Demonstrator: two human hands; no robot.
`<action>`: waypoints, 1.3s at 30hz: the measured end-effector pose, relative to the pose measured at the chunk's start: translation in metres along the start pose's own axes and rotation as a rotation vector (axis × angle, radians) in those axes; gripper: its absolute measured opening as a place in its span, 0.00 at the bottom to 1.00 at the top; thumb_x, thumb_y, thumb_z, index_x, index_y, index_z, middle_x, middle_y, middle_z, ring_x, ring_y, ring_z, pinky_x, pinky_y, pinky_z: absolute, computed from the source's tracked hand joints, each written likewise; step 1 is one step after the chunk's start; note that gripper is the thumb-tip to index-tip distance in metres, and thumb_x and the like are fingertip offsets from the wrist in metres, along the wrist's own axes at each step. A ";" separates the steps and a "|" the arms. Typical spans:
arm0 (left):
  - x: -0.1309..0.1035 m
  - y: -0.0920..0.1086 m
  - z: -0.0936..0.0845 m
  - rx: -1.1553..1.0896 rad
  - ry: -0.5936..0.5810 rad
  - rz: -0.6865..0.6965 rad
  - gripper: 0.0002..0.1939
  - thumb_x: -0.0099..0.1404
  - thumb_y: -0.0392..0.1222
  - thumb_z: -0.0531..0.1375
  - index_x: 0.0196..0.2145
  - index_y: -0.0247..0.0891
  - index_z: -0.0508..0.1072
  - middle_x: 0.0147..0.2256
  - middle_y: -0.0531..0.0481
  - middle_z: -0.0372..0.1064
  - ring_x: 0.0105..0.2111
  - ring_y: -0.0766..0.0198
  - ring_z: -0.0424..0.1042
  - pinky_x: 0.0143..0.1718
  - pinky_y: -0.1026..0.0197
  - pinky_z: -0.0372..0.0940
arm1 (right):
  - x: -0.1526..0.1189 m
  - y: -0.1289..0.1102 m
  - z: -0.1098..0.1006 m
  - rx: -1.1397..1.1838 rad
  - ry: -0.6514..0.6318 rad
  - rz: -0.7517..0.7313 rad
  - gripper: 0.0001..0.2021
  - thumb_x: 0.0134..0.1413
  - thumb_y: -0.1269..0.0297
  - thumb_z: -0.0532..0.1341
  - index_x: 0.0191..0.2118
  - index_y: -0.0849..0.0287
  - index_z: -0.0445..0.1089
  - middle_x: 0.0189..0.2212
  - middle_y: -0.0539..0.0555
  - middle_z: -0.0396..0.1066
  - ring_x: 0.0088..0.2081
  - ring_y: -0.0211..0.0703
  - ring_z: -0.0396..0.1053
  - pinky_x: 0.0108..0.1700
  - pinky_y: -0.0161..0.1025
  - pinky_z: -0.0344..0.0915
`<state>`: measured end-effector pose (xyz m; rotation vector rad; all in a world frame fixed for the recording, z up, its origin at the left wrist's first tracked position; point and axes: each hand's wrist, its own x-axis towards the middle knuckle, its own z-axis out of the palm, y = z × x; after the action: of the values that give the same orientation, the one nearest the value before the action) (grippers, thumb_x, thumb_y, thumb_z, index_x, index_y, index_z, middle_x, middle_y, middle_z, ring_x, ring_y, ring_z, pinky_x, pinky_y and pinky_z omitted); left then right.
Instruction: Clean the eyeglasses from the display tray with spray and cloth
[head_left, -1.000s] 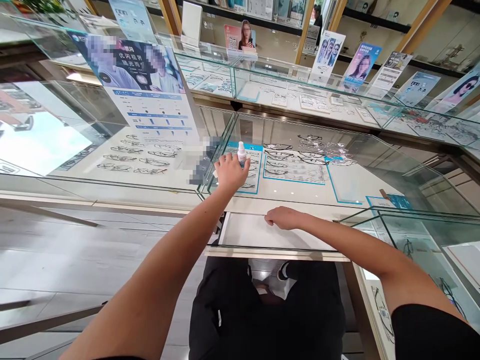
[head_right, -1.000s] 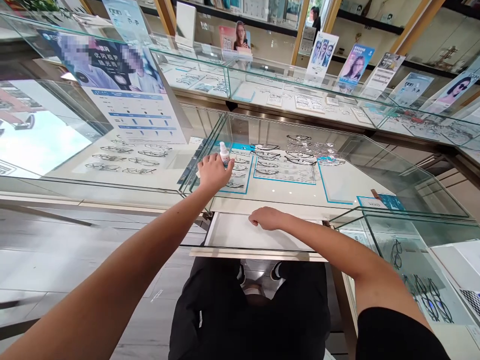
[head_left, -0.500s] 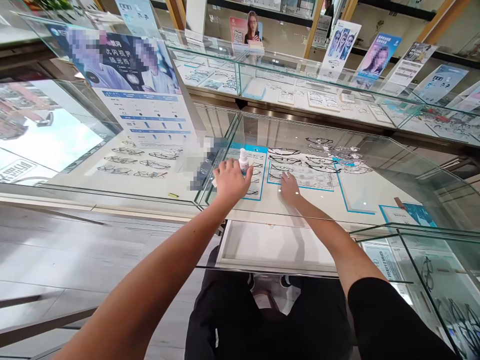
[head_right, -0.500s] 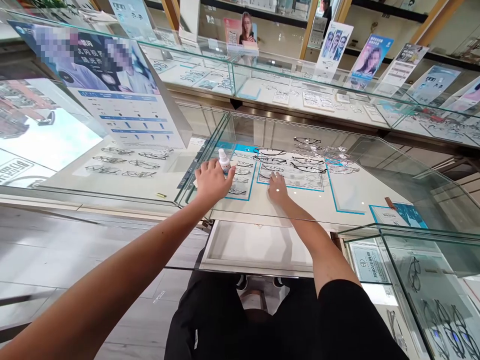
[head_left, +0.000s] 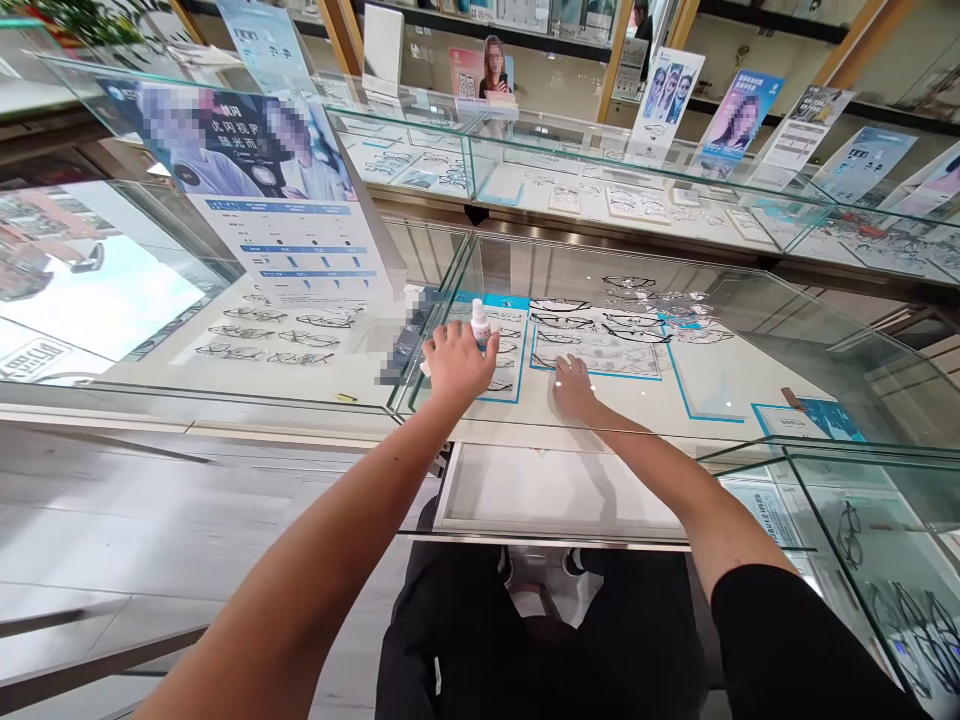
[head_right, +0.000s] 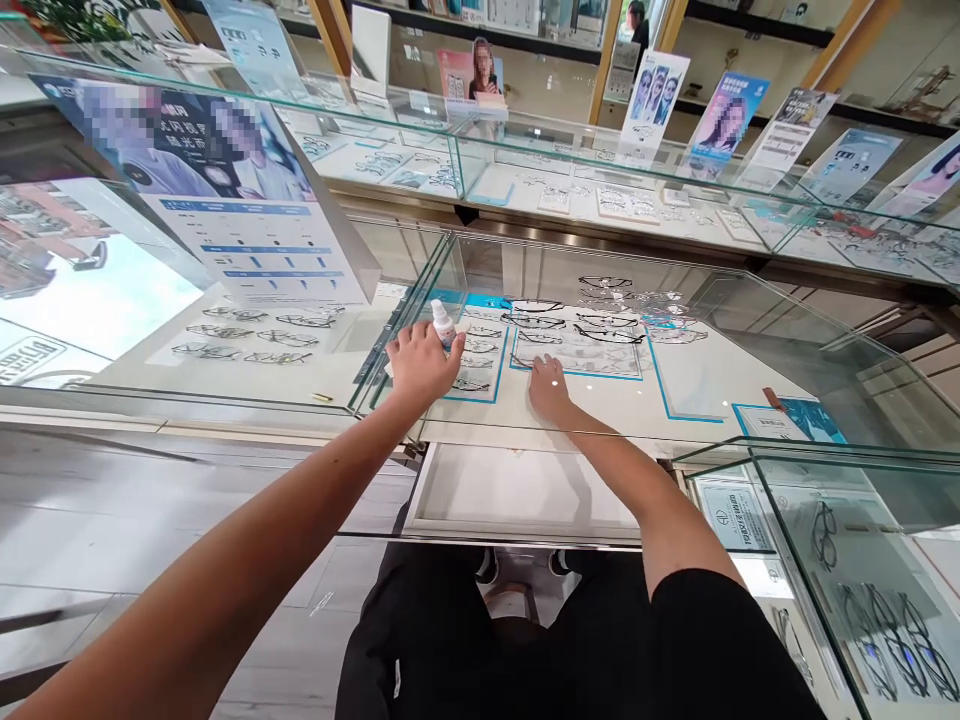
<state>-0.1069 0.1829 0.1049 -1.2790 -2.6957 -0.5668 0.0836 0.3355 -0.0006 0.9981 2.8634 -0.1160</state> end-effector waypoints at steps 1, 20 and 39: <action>0.000 0.000 0.000 0.000 0.000 -0.002 0.33 0.79 0.63 0.42 0.58 0.37 0.74 0.66 0.32 0.69 0.66 0.33 0.63 0.65 0.33 0.59 | -0.014 -0.003 -0.002 0.006 -0.007 -0.020 0.29 0.70 0.68 0.53 0.73 0.63 0.65 0.78 0.65 0.54 0.81 0.60 0.45 0.80 0.57 0.40; 0.000 0.002 -0.001 -0.037 0.013 0.017 0.36 0.78 0.63 0.41 0.60 0.35 0.74 0.64 0.28 0.70 0.65 0.30 0.64 0.64 0.32 0.59 | -0.215 -0.041 -0.195 0.244 -0.146 -0.349 0.25 0.77 0.49 0.50 0.69 0.49 0.70 0.72 0.59 0.67 0.77 0.62 0.54 0.76 0.63 0.55; 0.001 -0.002 0.003 0.016 0.045 0.027 0.34 0.79 0.63 0.42 0.57 0.34 0.74 0.64 0.27 0.70 0.63 0.31 0.65 0.61 0.34 0.60 | 0.072 0.024 -0.211 -0.096 0.038 -0.064 0.27 0.78 0.60 0.44 0.60 0.67 0.77 0.74 0.66 0.64 0.73 0.68 0.52 0.71 0.61 0.54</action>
<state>-0.1082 0.1837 0.1016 -1.2810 -2.6369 -0.5634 0.0263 0.4217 0.1990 0.9008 2.9046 0.0352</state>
